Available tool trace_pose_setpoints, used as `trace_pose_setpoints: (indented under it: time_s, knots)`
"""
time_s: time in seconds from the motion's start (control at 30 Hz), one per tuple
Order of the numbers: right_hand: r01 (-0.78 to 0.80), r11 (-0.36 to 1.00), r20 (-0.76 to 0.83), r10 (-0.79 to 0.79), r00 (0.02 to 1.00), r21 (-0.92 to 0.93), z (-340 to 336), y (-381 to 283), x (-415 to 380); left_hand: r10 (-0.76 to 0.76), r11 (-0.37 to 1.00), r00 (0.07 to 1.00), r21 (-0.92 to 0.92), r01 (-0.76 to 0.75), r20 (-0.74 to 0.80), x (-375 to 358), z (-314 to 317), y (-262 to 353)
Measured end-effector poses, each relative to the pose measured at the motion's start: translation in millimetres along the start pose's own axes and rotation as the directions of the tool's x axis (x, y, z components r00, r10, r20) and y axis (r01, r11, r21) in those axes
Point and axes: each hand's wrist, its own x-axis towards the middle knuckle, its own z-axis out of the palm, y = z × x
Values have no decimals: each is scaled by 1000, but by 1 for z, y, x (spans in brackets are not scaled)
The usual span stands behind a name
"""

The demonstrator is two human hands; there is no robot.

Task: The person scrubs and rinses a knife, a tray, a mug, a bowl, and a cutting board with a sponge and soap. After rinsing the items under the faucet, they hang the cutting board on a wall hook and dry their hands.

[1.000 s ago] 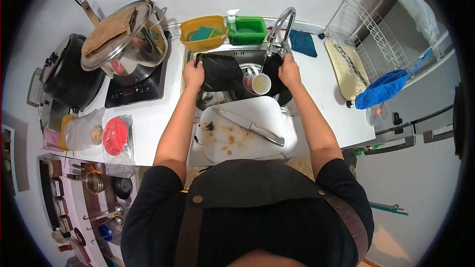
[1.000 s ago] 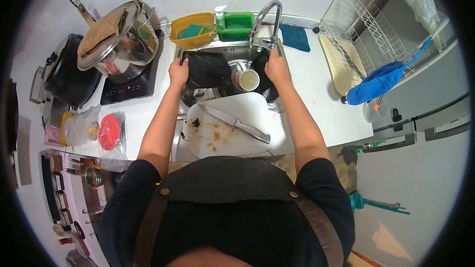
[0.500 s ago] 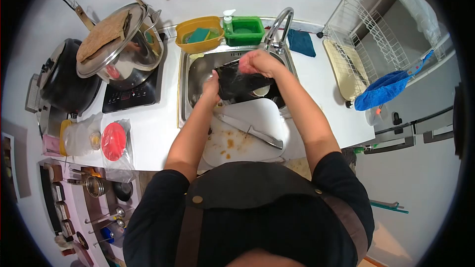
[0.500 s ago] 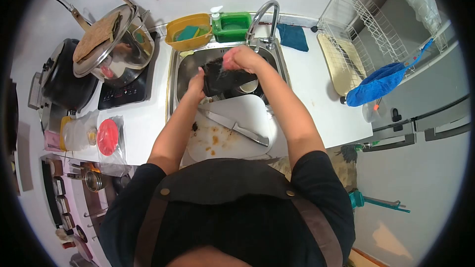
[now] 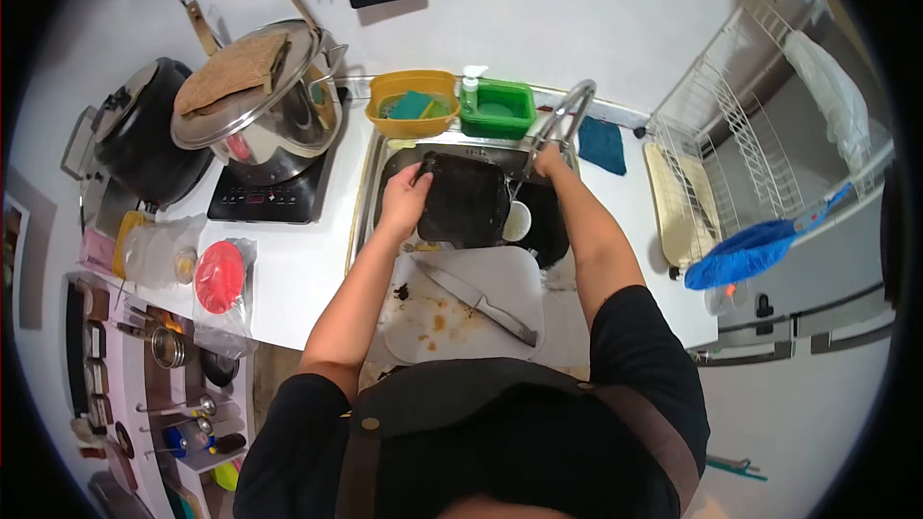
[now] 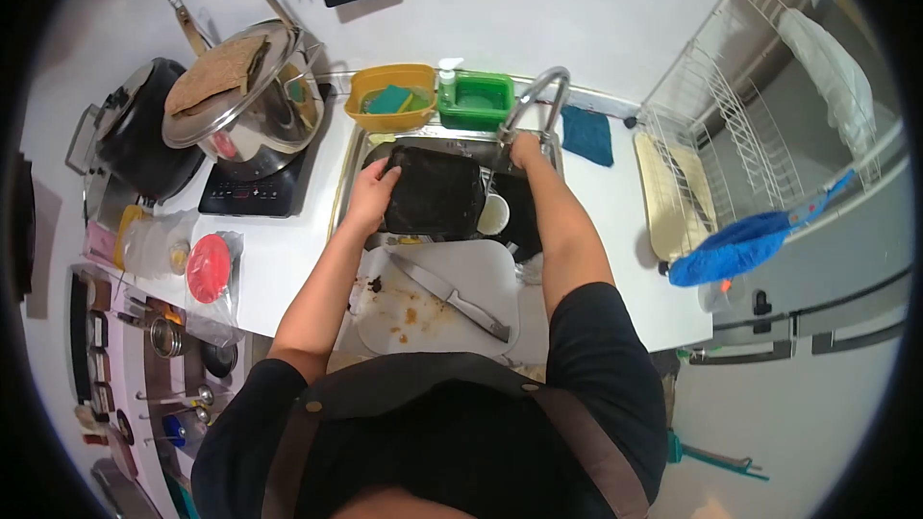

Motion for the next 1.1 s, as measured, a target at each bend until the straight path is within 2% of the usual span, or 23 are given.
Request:
trace_pose_setpoints:
  time_s: [0.03,0.07,0.13,0.2,0.27,0.3,0.37,0.43,0.47,0.5,0.53,0.57,0.6,0.67,0.73,0.8,0.87,0.9,0.93,0.97,1.0,1.07,1.1]
  knots:
    - [18,1000,-2,-18,1000,9,1,-2,10,63,949,997,310,-47,-41,-7,0,21]
    - [15,997,-28,-13,1000,75,3,-6,20,299,816,953,532,-226,-53,-13,1,35]
    - [-4,978,-65,17,998,207,13,-17,29,495,700,868,575,-424,38,-18,2,45]
    - [-98,995,-149,102,983,35,-74,-91,4,509,695,847,508,-509,152,-21,3,47]
    - [167,941,-453,-17,892,295,-92,-134,-2,545,652,821,531,-541,167,-22,2,29]
    - [232,882,-449,-27,893,410,-90,-158,6,544,651,821,530,-544,175,-24,-1,21]
    - [357,785,-457,-107,883,507,-77,-202,41,393,801,915,522,-293,-89,-26,-9,8]
    - [429,757,-479,-175,860,492,-69,-225,66,261,906,917,404,-125,-302,-25,-23,-17]
    - [438,808,-260,-359,896,394,-77,-234,68,172,958,894,283,-53,-414,-23,-30,-30]
    - [469,835,-1,-489,872,288,-82,-240,73,184,956,893,287,-65,-412,-23,-37,-30]
    - [473,834,-10,-491,871,286,-66,-240,90,-123,981,923,-186,57,-364,-25,-44,-30]
    - [461,871,104,-481,871,169,-48,-239,104,-379,770,908,-606,203,-177,-27,-50,-31]
    - [454,890,217,-452,865,47,-34,-237,115,-377,770,909,-606,200,-179,-29,-54,-33]
    - [402,913,262,-405,876,68,-32,-229,121,-411,582,910,-750,314,63,-33,-57,-40]
    - [381,918,267,-397,878,110,-21,-218,138,-429,568,901,-756,325,65,-32,-59,-49]
    - [387,899,260,-432,864,206,-32,-211,141,-455,432,881,-832,349,133,-26,-61,-61]
    - [318,937,-62,-313,948,144,-58,-213,128,-498,443,858,-814,375,125,-6,-73,-106]
    - [314,938,-51,-310,949,146,-80,-212,110,-537,451,835,-797,403,118,-1,-75,-121]
    - [273,900,-116,-248,962,340,-110,-212,83,-544,443,830,-798,409,123,-5,-72,-109]
    - [239,822,-174,-172,970,517,-125,-209,61,-456,497,882,-787,366,123,-9,-67,-80]
    - [234,826,-172,-168,971,513,-122,-202,44,-360,548,924,-773,319,125,-10,-62,-59]
    - [287,555,-130,-304,944,780,-106,-186,9,-359,562,921,-752,344,152,-4,-58,-47]
    - [304,575,-149,-300,942,760,-89,-182,-8,-357,578,918,-731,362,172,-2,-55,-42]
